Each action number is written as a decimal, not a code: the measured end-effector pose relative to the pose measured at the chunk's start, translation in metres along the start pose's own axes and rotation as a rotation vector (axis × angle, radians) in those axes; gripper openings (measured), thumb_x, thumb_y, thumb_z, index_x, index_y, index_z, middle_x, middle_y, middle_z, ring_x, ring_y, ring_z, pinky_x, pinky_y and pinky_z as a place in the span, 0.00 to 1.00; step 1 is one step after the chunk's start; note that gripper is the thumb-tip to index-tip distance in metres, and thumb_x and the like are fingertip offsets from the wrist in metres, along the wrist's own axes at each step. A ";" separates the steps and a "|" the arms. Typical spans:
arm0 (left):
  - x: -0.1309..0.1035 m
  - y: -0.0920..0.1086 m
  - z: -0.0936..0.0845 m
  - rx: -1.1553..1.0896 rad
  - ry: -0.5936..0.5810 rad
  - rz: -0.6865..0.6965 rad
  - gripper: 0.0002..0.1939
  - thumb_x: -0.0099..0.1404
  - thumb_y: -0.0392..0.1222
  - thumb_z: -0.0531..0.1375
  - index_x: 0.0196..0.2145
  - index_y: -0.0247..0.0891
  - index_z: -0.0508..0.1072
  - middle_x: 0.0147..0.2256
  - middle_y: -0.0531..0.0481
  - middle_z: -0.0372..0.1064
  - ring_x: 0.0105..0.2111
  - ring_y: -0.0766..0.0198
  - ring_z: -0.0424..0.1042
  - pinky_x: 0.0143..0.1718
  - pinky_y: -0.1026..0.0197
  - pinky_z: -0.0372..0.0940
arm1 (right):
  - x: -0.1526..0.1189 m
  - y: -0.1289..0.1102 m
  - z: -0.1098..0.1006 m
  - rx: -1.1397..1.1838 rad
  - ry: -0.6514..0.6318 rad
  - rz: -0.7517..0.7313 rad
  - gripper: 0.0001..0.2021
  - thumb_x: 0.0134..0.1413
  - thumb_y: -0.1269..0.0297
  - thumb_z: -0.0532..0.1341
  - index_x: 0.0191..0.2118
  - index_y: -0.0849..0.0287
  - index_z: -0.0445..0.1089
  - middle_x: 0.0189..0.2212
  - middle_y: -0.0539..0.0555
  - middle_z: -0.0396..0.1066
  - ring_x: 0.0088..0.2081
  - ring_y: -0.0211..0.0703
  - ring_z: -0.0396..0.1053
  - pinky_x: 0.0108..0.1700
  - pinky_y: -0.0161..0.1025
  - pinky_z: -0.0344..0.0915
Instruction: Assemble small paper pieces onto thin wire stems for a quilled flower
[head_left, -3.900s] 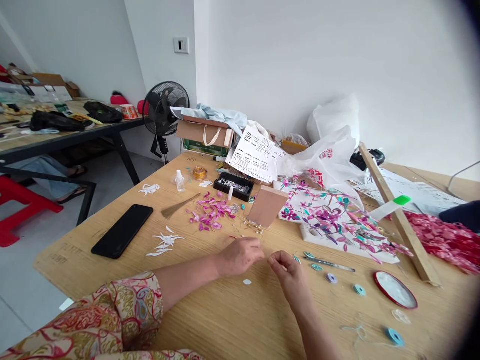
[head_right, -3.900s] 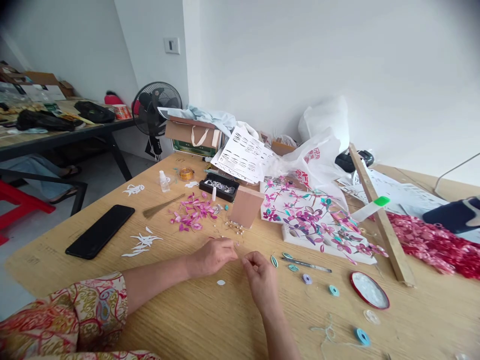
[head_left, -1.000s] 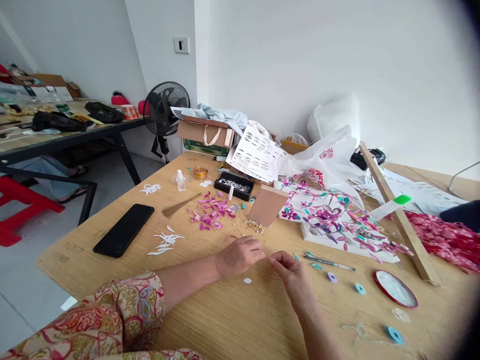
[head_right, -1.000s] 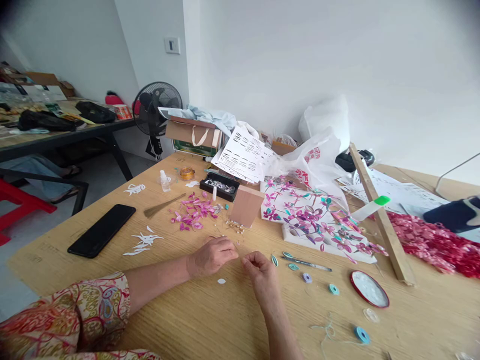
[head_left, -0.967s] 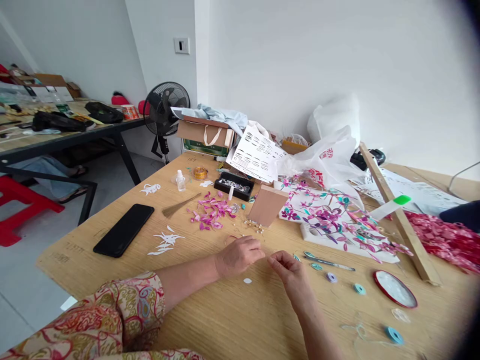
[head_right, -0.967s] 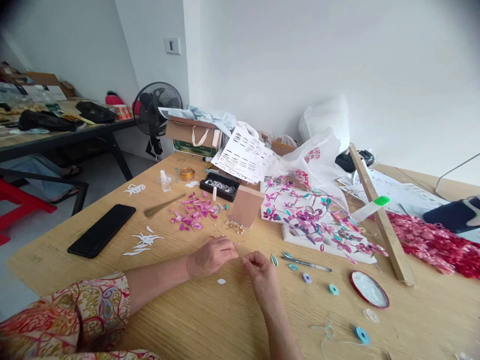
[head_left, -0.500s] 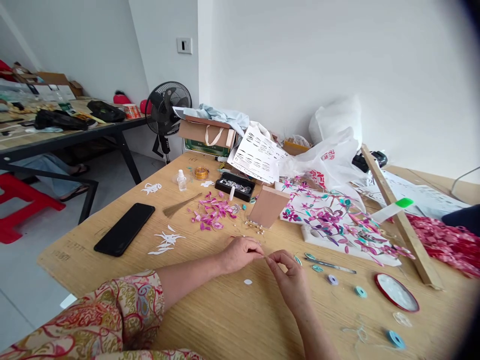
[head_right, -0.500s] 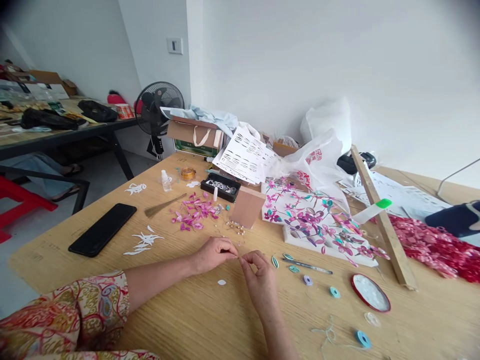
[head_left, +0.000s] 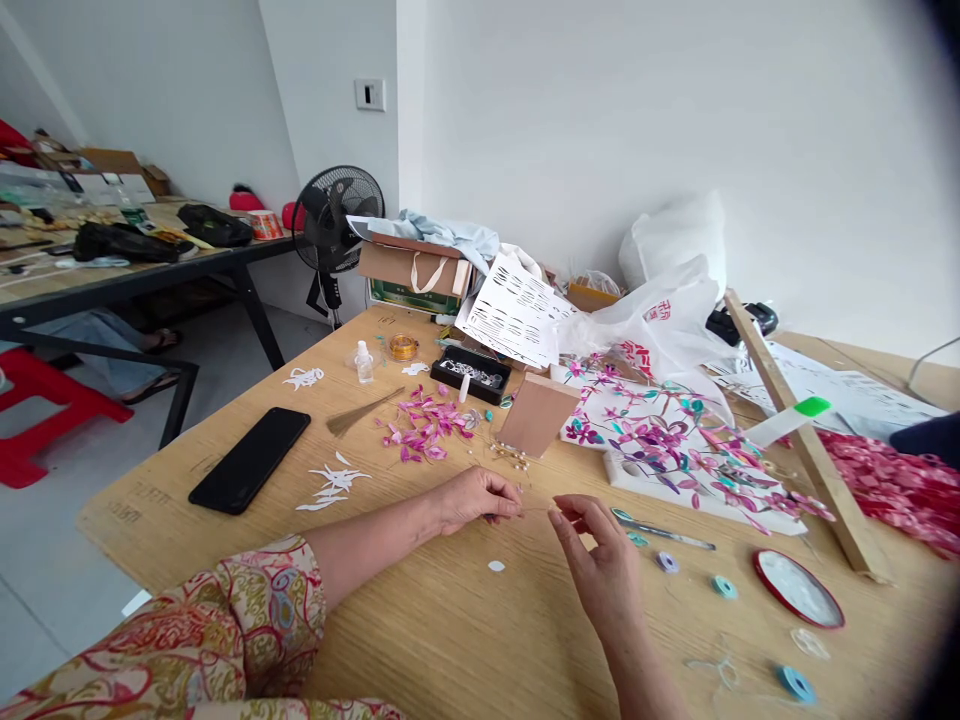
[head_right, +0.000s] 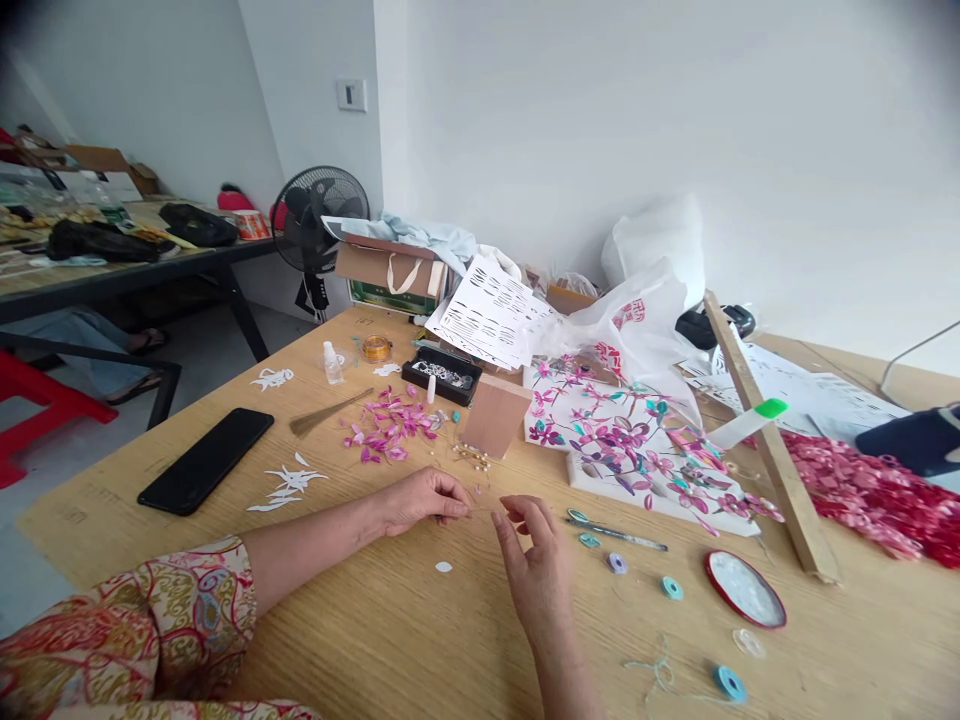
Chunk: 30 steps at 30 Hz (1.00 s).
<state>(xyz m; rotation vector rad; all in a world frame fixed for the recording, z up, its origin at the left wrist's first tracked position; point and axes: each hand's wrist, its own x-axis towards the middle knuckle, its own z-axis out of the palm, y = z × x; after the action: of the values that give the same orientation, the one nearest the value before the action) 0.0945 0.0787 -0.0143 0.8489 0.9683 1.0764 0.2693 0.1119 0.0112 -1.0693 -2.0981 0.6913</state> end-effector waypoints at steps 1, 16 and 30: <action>0.000 0.000 0.001 0.039 0.005 0.023 0.11 0.43 0.43 0.63 0.21 0.31 0.70 0.19 0.56 0.61 0.20 0.74 0.56 0.23 0.67 0.50 | 0.000 0.001 0.002 0.039 -0.026 0.058 0.09 0.48 0.59 0.55 0.30 0.58 0.66 0.28 0.53 0.66 0.30 0.42 0.63 0.31 0.37 0.60; 0.005 -0.003 0.001 0.483 0.001 0.232 0.03 0.49 0.35 0.59 0.22 0.33 0.72 0.22 0.54 0.65 0.26 0.71 0.62 0.30 0.69 0.55 | 0.002 0.013 0.003 0.217 -0.164 0.295 0.14 0.45 0.55 0.54 0.18 0.59 0.60 0.15 0.47 0.57 0.20 0.36 0.56 0.23 0.33 0.55; -0.001 0.005 -0.005 -0.169 -0.185 -0.174 0.11 0.42 0.41 0.66 0.22 0.31 0.70 0.16 0.56 0.60 0.18 0.76 0.57 0.23 0.68 0.48 | 0.003 0.001 -0.004 -0.193 -0.133 -0.463 0.10 0.50 0.71 0.56 0.40 0.54 0.66 0.34 0.55 0.67 0.37 0.45 0.62 0.37 0.42 0.60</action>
<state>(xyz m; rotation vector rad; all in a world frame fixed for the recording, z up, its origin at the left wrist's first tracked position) 0.0882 0.0794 -0.0114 0.6986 0.7691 0.8998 0.2711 0.1155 0.0141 -0.6038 -2.4472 0.3441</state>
